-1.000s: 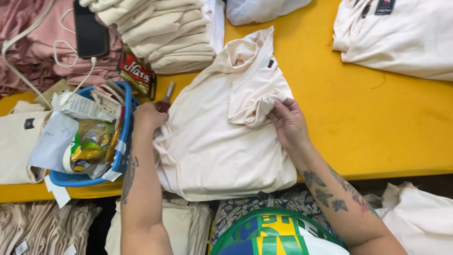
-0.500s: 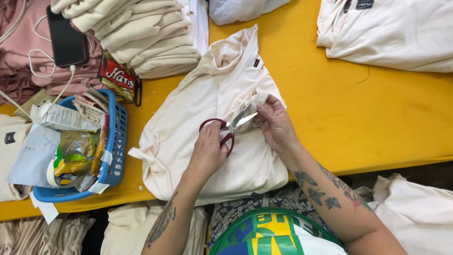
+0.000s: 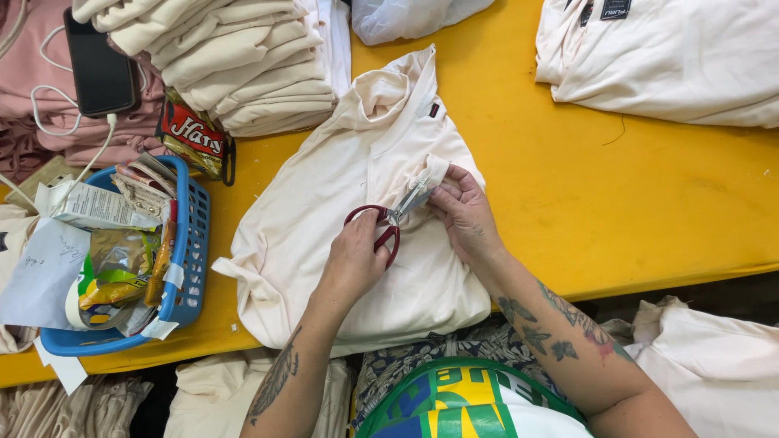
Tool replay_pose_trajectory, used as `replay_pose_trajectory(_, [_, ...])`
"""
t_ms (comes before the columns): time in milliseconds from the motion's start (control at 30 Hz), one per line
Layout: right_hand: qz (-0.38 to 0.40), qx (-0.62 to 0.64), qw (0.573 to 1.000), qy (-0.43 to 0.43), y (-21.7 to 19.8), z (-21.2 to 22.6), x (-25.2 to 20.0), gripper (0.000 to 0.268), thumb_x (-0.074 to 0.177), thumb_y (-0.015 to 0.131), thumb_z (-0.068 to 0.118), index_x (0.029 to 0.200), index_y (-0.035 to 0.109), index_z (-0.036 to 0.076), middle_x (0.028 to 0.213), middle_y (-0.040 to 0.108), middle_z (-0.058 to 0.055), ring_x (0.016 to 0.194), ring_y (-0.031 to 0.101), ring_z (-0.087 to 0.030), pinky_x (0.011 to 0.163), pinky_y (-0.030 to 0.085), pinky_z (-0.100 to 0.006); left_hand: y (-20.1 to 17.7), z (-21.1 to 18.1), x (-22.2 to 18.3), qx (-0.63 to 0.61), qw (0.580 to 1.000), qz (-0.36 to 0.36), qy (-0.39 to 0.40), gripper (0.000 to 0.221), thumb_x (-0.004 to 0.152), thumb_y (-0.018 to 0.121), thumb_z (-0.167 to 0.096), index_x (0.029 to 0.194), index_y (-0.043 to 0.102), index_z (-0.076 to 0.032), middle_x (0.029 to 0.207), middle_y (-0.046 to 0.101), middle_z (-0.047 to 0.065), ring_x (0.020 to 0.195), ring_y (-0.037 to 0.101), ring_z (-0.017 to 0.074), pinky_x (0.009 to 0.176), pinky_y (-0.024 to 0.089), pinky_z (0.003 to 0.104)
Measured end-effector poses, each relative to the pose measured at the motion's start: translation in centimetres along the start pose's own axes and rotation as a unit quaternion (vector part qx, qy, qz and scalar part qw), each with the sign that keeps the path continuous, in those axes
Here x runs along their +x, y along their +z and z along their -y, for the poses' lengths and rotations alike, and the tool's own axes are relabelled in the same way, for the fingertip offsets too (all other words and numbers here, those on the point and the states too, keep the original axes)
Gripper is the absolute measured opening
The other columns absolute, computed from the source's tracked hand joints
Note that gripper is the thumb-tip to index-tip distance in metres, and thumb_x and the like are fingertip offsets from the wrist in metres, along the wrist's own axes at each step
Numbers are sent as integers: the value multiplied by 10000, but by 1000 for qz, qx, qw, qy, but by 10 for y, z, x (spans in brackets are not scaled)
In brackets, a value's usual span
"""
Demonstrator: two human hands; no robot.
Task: Trimming loose threads from t-shirts using small scissors and then folding them for organization.
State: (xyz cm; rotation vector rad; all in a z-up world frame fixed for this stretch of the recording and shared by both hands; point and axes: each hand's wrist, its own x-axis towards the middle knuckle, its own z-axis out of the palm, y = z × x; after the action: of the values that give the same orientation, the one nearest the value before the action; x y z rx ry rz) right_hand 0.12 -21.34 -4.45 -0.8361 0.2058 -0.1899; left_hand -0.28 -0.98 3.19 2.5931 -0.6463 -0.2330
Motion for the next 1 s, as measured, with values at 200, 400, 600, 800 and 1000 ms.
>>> replay_pose_trajectory(200, [-4, -17, 1000, -10, 3, 3, -1, 426, 932, 714, 6, 1314, 557, 108, 1155, 746, -108, 1029, 751, -210, 938, 605, -328, -18, -9, -2, -23, 998, 40, -49, 545, 870, 642, -34, 1402, 544, 34, 1266, 677, 230, 1172, 682, 339, 946, 592, 399])
replay_pose_trajectory(400, [-2, 8, 1000, -5, 3, 4, -1, 419, 938, 707, 9, 1315, 559, 117, 1185, 742, -106, 1034, 751, -212, 955, 606, -343, -31, -13, -8, -77, 995, 26, -53, 520, 902, 624, -28, 1401, 527, 80, 1270, 657, 300, 1179, 660, 420, 943, 590, 473])
replay_pose_trajectory(600, [3, 43, 999, 8, -7, 0, 5, 431, 947, 703, 25, 1339, 556, 128, 1234, 721, -125, 1061, 747, -248, 978, 595, -376, -18, -3, -11, -27, 1000, 6, -4, 581, 876, 583, 27, 1436, 455, 117, 1392, 561, 329, 1346, 524, 445, 1108, 463, 519])
replay_pose_trajectory(800, [12, -4, 1000, -2, -4, 2, -1, 445, 953, 701, 40, 1361, 542, 119, 1231, 720, -130, 1097, 731, -245, 1002, 570, -366, -11, -5, -10, -8, 999, 29, -23, 589, 877, 581, 29, 1450, 454, 80, 1406, 572, 281, 1358, 533, 388, 1098, 478, 470])
replay_pose_trajectory(1000, [19, -61, 998, -22, 0, 4, -3, 456, 949, 709, 44, 1370, 543, 101, 1224, 723, -164, 1116, 720, -266, 1024, 553, -383, -17, -6, -9, 5, 999, 37, -22, 577, 880, 605, 19, 1440, 473, 72, 1397, 584, 278, 1340, 555, 388, 1082, 493, 469])
